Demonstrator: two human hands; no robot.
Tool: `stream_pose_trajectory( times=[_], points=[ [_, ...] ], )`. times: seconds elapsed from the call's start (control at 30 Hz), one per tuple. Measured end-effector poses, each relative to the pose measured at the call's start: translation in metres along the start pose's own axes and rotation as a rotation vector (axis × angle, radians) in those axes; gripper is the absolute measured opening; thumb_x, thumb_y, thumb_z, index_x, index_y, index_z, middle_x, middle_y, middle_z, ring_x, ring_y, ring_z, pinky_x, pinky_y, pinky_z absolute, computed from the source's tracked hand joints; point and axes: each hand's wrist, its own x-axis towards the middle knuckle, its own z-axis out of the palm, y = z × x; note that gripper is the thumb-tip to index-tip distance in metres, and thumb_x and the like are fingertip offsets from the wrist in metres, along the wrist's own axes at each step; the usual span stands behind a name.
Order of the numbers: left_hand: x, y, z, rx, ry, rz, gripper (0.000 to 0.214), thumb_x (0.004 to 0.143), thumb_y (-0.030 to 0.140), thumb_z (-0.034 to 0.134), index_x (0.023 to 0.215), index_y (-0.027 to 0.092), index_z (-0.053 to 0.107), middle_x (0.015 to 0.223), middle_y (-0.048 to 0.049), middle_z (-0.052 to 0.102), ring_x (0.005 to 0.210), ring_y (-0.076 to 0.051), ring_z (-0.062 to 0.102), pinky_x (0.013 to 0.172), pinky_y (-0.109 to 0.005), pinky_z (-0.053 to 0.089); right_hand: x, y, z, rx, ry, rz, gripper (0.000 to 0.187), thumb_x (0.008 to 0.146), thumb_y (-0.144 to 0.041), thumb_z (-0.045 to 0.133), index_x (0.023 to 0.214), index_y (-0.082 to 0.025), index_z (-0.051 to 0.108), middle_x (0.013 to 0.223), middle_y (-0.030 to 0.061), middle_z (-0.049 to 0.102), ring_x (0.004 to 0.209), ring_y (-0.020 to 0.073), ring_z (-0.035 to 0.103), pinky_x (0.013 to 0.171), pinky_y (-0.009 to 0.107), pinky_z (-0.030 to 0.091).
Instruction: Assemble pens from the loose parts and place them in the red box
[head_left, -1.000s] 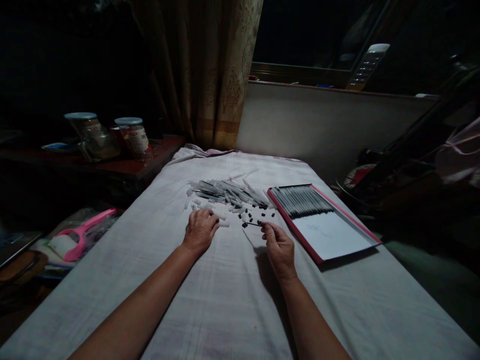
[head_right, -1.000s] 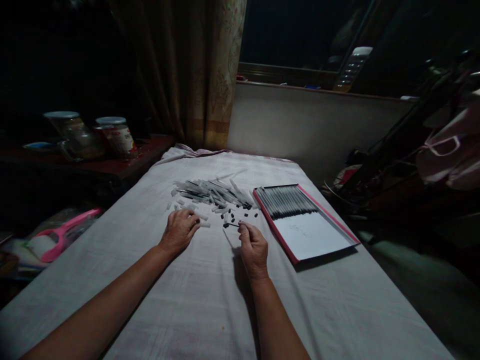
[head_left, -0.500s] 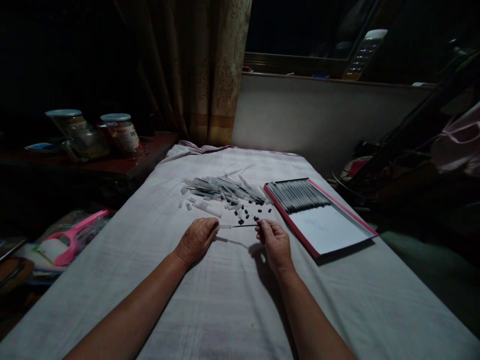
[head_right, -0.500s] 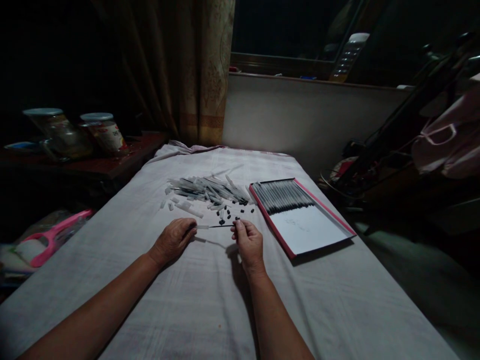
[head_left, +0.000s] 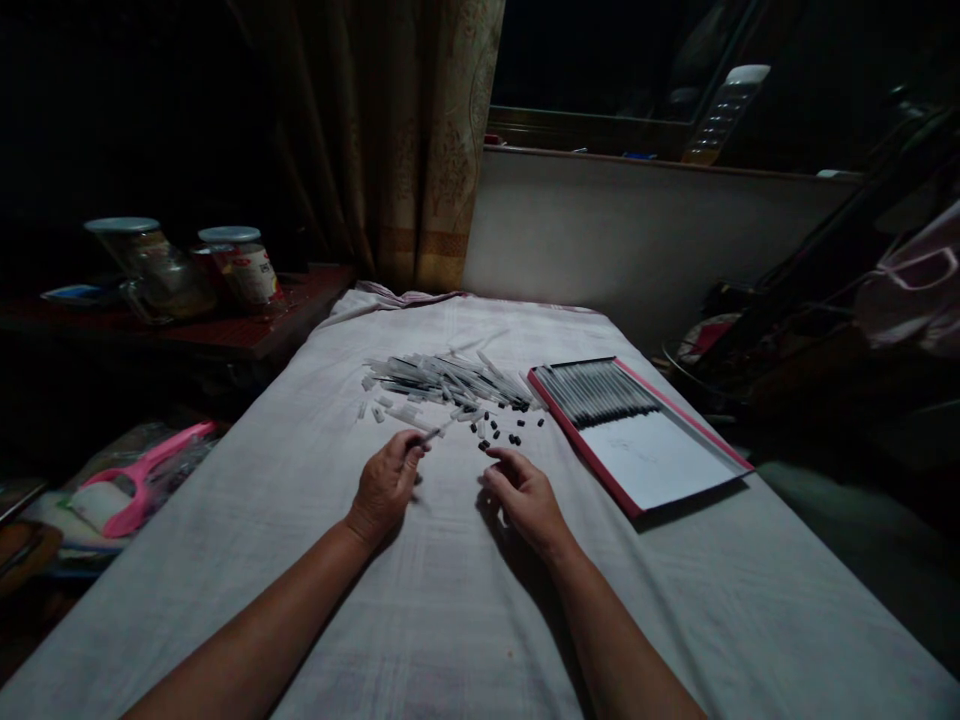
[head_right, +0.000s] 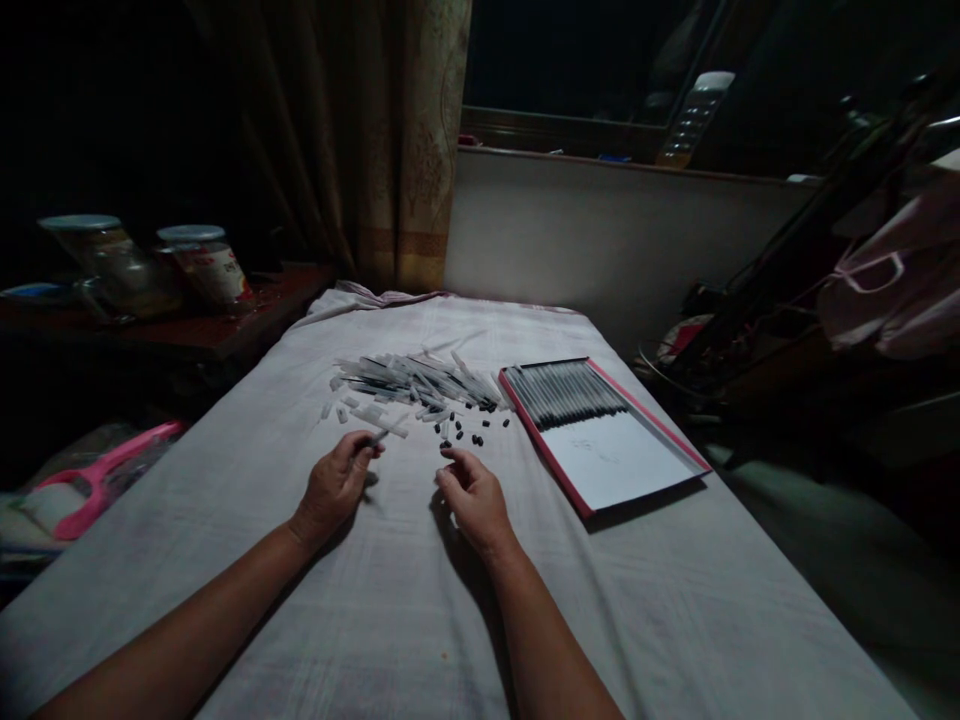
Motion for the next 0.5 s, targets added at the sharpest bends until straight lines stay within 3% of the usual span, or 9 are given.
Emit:
stream_pose_trajectory(
  times=[0.07, 0.17, 0.33, 0.5],
  points=[
    [0.001, -0.003, -0.003, -0.045, 0.048, -0.108, 0.019, 0.098, 0.029, 0.040, 0.109, 0.020, 0.052, 0.090, -0.0027, 0.072, 0.074, -0.016, 0.070, 0.063, -0.027, 0.056, 0.005, 0.006, -0.010, -0.186, 0.059, -0.081, 0.026, 0.076, -0.036, 0.061, 0.090, -0.017, 0.073, 0.082, 0.0057, 0.072, 0.073, 0.0198, 0.067, 0.068, 0.032, 0.053],
    [0.002, -0.005, -0.005, -0.022, 0.064, -0.072, 0.017, 0.096, 0.030, 0.044, 0.108, 0.021, 0.053, 0.094, -0.0032, 0.072, 0.081, -0.017, 0.070, 0.068, -0.029, 0.057, 0.016, 0.007, -0.019, -0.478, 0.089, -0.189, 0.023, 0.080, -0.026, 0.056, 0.090, -0.019, 0.075, 0.094, 0.0082, 0.074, 0.088, 0.0226, 0.068, 0.080, 0.035, 0.052],
    [0.009, -0.012, -0.010, 0.102, -0.010, 0.236, 0.016, 0.094, 0.025, 0.051, 0.104, 0.020, 0.061, 0.094, -0.0068, 0.072, 0.088, -0.019, 0.068, 0.081, -0.033, 0.054, 0.035, -0.009, -0.010, -1.031, -0.050, -0.270, 0.027, 0.086, -0.024, 0.058, 0.108, -0.026, 0.073, 0.097, 0.0072, 0.070, 0.078, 0.0205, 0.066, 0.066, 0.029, 0.047],
    [0.015, -0.024, -0.015, 0.156, -0.096, 0.273, 0.023, 0.094, 0.023, 0.051, 0.113, 0.021, 0.064, 0.096, -0.0067, 0.073, 0.088, -0.020, 0.067, 0.080, -0.033, 0.053, 0.047, -0.011, 0.004, -1.284, -0.114, -0.238, 0.021, 0.092, -0.025, 0.051, 0.102, -0.025, 0.070, 0.096, 0.0072, 0.067, 0.072, 0.0192, 0.063, 0.057, 0.027, 0.040]
  ],
)
